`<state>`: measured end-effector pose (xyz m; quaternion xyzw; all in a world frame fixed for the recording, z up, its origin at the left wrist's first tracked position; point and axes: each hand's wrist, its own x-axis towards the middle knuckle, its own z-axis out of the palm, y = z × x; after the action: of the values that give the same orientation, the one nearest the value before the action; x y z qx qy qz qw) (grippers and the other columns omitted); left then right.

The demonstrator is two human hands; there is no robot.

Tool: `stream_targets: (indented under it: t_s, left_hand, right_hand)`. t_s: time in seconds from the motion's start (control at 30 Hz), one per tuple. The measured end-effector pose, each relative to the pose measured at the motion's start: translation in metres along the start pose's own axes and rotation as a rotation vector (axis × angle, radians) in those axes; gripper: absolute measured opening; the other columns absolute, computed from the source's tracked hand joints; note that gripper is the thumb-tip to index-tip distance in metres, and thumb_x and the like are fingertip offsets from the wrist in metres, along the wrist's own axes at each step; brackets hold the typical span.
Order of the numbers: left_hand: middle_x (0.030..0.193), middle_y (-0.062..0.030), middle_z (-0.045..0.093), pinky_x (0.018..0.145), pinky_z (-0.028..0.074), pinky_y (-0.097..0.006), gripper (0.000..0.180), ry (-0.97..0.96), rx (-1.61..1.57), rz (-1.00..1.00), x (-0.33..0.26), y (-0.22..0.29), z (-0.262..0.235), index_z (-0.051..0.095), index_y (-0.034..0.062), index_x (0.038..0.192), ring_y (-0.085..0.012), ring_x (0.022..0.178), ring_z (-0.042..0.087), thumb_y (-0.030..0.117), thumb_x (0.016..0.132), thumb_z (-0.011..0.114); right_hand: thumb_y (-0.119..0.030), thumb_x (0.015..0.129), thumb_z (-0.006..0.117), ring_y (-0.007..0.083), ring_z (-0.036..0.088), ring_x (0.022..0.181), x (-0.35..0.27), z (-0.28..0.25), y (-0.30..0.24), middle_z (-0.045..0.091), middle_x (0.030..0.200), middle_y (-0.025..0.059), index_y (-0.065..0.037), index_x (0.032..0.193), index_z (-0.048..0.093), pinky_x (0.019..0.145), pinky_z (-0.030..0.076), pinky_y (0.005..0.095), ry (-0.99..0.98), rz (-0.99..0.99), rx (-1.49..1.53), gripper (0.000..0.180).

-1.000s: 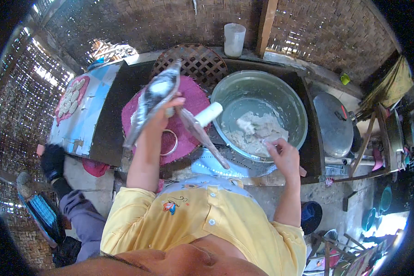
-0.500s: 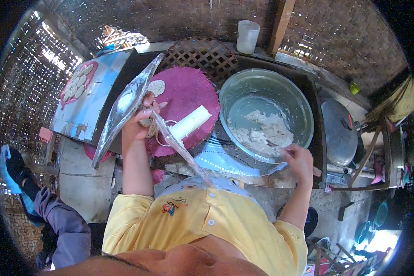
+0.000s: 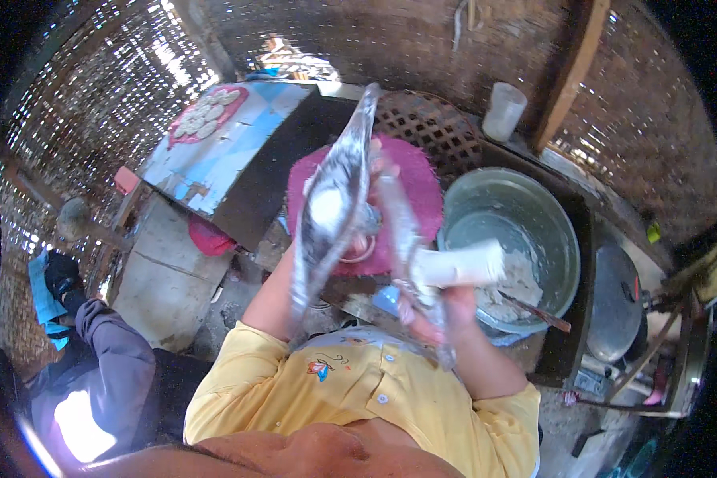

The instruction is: The person shapes dough into discs by placing a small amount of dough onto a platform using a tool, pressing it into a circular mold, and then placing the finished discs onto a drying rack.

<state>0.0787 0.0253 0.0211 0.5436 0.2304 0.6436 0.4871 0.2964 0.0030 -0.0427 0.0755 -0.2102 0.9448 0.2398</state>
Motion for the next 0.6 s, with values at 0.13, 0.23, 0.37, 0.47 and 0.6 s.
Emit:
stream_targets:
  t_s: [0.13,0.23,0.37,0.47,0.6]
  left_hand:
    - [0.127,-0.0093,0.043,0.093,0.037,-0.032,0.063,-0.269,0.402,-0.048,-0.026,-0.01,-0.043,0.044,0.0033,0.121,-0.0199,0.111,0.047,0.019,0.066,0.071]
    - [0.107,-0.0114,0.058,0.087,0.042,-0.03,0.06,-0.234,0.682,-0.005,-0.031,-0.002,-0.034,0.051,0.0073,0.116,-0.0211,0.097,0.056,0.014,0.061,0.072]
    - [0.094,-0.0151,0.06,0.098,0.028,-0.044,0.049,-0.14,1.123,0.313,-0.031,-0.015,-0.04,0.058,0.0051,0.101,-0.0302,0.091,0.056,0.024,0.058,0.069]
    - [0.072,-0.0133,0.059,0.098,0.027,-0.048,0.041,-0.098,1.164,0.345,-0.028,-0.012,-0.039,0.058,0.0025,0.087,-0.0279,0.077,0.06,0.023,0.052,0.068]
    - [0.071,-0.0114,0.06,0.095,0.033,-0.045,0.035,-0.11,1.238,0.395,-0.023,-0.014,-0.043,0.06,0.0048,0.081,-0.0278,0.074,0.06,0.022,0.051,0.067]
  right_hand:
    - [-0.062,0.077,0.044,0.0158,0.045,0.038,0.016,0.037,-0.028,0.045,0.114,0.0246,-0.003,0.13,0.024,0.026,0.032,0.0216,-0.007,-0.181,-0.296,0.082]
    - [-0.058,0.079,0.046,0.0148,0.05,0.045,0.029,0.049,-0.034,0.043,0.117,0.0245,-0.002,0.129,0.024,0.026,0.032,0.0197,0.297,-0.433,-0.501,0.078]
    - [-0.046,0.075,0.059,0.016,0.056,0.056,0.05,0.068,-0.029,0.041,0.12,0.0209,-0.006,0.136,0.014,0.033,0.039,0.0206,0.454,-0.514,-0.994,0.086]
    - [-0.028,0.073,0.06,0.0217,0.056,0.081,0.057,0.072,-0.025,0.039,0.121,0.0207,-0.003,0.135,0.016,0.059,0.047,0.0254,0.536,-0.504,-1.575,0.08]
    - [-0.023,0.073,0.06,0.0382,0.05,0.095,0.061,0.075,-0.032,0.039,0.116,0.0259,-0.003,0.132,0.024,0.072,0.046,0.0424,0.275,-0.606,-2.284,0.071]
